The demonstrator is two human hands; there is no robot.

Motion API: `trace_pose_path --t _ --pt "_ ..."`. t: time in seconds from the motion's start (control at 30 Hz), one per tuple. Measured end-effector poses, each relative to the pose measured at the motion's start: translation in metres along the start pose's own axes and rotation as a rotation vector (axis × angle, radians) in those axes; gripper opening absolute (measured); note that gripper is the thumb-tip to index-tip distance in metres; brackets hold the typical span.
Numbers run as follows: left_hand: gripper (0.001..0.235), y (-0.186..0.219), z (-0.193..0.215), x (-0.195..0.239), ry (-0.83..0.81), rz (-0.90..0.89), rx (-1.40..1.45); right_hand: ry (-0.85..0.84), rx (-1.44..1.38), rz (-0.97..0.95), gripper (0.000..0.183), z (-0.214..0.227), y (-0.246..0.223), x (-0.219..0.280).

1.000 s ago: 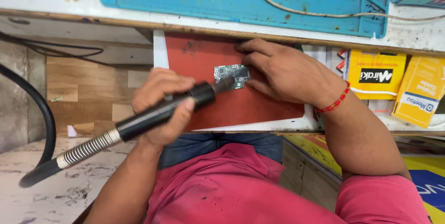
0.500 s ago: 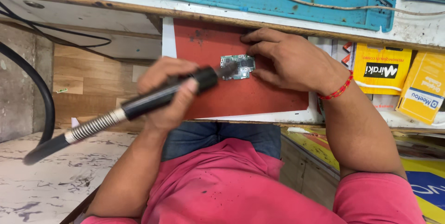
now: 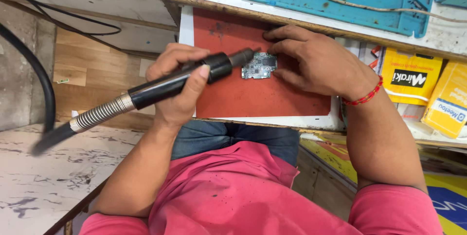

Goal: The person uses a hot air gun to apply heat to a small circuit board placed on a red mat. They hold the board steady with one hand while directing the hot air with the other, focusing on specific components.

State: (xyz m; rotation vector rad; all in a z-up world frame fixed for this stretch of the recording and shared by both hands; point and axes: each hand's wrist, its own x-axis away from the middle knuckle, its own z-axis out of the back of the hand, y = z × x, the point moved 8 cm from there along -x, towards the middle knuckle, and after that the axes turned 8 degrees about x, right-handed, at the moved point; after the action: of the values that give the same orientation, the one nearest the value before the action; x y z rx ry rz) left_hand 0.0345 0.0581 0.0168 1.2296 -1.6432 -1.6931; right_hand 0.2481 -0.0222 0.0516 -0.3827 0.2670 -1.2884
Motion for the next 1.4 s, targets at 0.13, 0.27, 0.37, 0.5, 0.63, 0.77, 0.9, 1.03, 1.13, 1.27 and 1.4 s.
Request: trace_pose_path --t 0.13,0.27,0.37,0.5,0.63,0.77,0.9,1.03,1.13,1.27,1.4 --pt "0.025 0.013 -0.017 0.0 -0.216 -0.206 -0.076 -0.009 0.008 -0.019 0.034 -0.002 0.003 0.002" --pt "0.025 0.01 -0.011 0.002 -0.15 -0.156 -0.082 0.007 0.027 0.01 0.035 -0.001 0.001 0.001" --pt "0.025 0.011 -0.016 0.0 -0.211 -0.167 -0.072 -0.01 0.03 -0.011 0.033 -0.002 0.002 0.002" --pt "0.025 0.002 -0.007 0.0 -0.097 -0.027 0.066 0.004 0.021 -0.006 0.034 -0.002 0.001 0.002" --pt "0.021 0.013 -0.015 -0.001 -0.173 -0.159 -0.079 0.002 0.023 -0.023 0.033 -0.003 0.003 0.002" --pt "0.021 0.016 -0.017 0.001 -0.181 -0.201 -0.101 0.034 0.061 0.01 0.034 -0.002 0.001 0.004" --pt "0.022 0.015 -0.006 -0.005 -0.076 -0.154 -0.073 0.011 0.058 -0.037 0.034 0.0 0.003 -0.004" --pt "0.02 0.013 -0.011 -0.004 -0.139 -0.164 -0.049 0.031 0.066 -0.028 0.034 -0.002 0.003 0.002" --pt "0.02 0.008 -0.006 0.0 -0.094 -0.137 -0.068 0.044 0.068 -0.016 0.034 -0.003 0.004 0.002" --pt "0.022 0.015 -0.015 -0.002 -0.18 -0.171 -0.111 0.081 0.093 -0.019 0.027 -0.002 0.002 0.002" --pt "0.021 0.013 -0.007 -0.008 -0.039 -0.089 -0.006 0.101 0.086 -0.009 0.027 0.002 -0.003 0.002"
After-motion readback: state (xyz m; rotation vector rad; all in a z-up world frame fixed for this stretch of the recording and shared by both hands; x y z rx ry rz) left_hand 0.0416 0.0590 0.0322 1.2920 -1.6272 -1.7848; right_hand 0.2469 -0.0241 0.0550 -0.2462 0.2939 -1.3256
